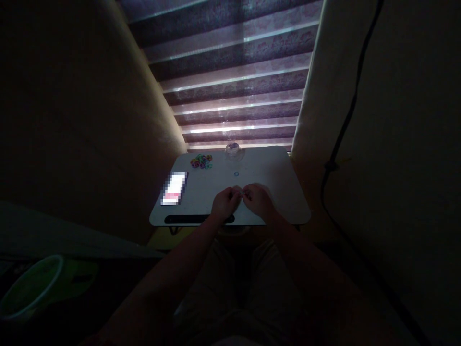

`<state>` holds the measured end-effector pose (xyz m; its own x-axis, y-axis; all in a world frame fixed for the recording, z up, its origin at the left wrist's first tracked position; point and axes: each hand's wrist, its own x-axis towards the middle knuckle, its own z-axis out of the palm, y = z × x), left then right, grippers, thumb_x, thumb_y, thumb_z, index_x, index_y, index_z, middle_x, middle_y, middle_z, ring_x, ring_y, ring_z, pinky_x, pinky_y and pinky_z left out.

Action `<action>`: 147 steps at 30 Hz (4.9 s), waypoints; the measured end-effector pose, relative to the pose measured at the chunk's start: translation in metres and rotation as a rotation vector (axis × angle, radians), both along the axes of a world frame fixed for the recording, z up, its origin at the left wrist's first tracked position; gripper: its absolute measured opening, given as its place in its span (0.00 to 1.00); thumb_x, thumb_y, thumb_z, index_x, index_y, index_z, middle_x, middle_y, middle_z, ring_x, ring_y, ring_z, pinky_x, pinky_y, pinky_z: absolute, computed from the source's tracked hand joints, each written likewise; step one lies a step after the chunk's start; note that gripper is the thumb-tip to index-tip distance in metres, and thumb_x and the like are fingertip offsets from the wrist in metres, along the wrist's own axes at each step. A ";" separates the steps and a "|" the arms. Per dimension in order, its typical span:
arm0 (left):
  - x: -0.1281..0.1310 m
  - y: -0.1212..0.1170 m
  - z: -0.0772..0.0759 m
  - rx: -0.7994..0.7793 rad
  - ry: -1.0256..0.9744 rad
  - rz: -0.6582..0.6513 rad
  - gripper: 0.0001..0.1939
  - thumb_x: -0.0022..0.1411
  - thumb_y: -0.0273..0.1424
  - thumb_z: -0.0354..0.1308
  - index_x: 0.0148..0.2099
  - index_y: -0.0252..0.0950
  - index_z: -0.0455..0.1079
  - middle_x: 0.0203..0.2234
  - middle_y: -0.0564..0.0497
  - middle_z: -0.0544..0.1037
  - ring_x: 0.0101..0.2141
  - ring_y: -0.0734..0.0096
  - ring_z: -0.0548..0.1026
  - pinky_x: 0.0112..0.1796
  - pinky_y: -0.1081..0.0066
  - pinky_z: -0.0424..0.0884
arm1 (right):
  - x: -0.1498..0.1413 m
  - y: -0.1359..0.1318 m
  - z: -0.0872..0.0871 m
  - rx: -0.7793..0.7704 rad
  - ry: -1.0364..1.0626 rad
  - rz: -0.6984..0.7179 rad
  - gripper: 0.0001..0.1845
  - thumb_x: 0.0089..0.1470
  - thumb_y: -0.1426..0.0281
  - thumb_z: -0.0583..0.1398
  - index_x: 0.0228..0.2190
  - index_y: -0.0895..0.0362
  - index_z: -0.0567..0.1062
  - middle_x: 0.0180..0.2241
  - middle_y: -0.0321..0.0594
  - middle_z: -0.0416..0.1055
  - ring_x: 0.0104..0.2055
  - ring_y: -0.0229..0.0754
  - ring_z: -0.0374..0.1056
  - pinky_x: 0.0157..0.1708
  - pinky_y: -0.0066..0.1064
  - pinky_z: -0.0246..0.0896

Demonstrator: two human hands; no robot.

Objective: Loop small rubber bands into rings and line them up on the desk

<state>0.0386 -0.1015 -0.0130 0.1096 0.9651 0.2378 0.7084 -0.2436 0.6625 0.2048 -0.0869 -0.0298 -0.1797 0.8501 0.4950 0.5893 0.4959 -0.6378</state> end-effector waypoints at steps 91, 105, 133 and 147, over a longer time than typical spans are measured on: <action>0.000 -0.005 0.005 -0.010 -0.031 -0.038 0.11 0.62 0.36 0.54 0.45 0.38 0.67 0.32 0.51 0.77 0.31 0.71 0.73 0.33 0.72 0.65 | 0.001 0.000 0.003 0.018 -0.123 -0.015 0.05 0.54 0.71 0.56 0.27 0.55 0.71 0.26 0.38 0.67 0.29 0.39 0.61 0.32 0.30 0.53; -0.002 -0.004 0.005 0.011 0.030 -0.065 0.12 0.63 0.40 0.52 0.38 0.37 0.69 0.29 0.51 0.76 0.29 0.71 0.71 0.30 0.73 0.63 | -0.002 -0.002 0.007 0.010 -0.106 -0.020 0.06 0.53 0.69 0.57 0.26 0.56 0.72 0.25 0.38 0.67 0.28 0.39 0.61 0.30 0.30 0.54; 0.000 -0.003 0.004 0.004 -0.069 0.030 0.08 0.60 0.36 0.56 0.39 0.37 0.66 0.29 0.52 0.76 0.29 0.72 0.73 0.31 0.72 0.65 | -0.002 -0.003 0.006 0.021 -0.063 -0.018 0.05 0.50 0.72 0.57 0.26 0.56 0.72 0.24 0.37 0.66 0.27 0.38 0.61 0.29 0.29 0.53; -0.001 -0.004 0.006 -0.019 -0.074 -0.028 0.10 0.59 0.34 0.57 0.43 0.39 0.71 0.34 0.51 0.80 0.32 0.71 0.76 0.35 0.73 0.69 | 0.002 0.003 0.001 0.048 -0.084 0.072 0.06 0.53 0.72 0.57 0.28 0.55 0.75 0.28 0.39 0.71 0.31 0.40 0.65 0.34 0.31 0.58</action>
<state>0.0380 -0.1056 -0.0066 0.1191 0.9664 0.2276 0.6507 -0.2491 0.7173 0.2065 -0.0836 -0.0288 -0.2822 0.8093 0.5151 0.6014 0.5676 -0.5623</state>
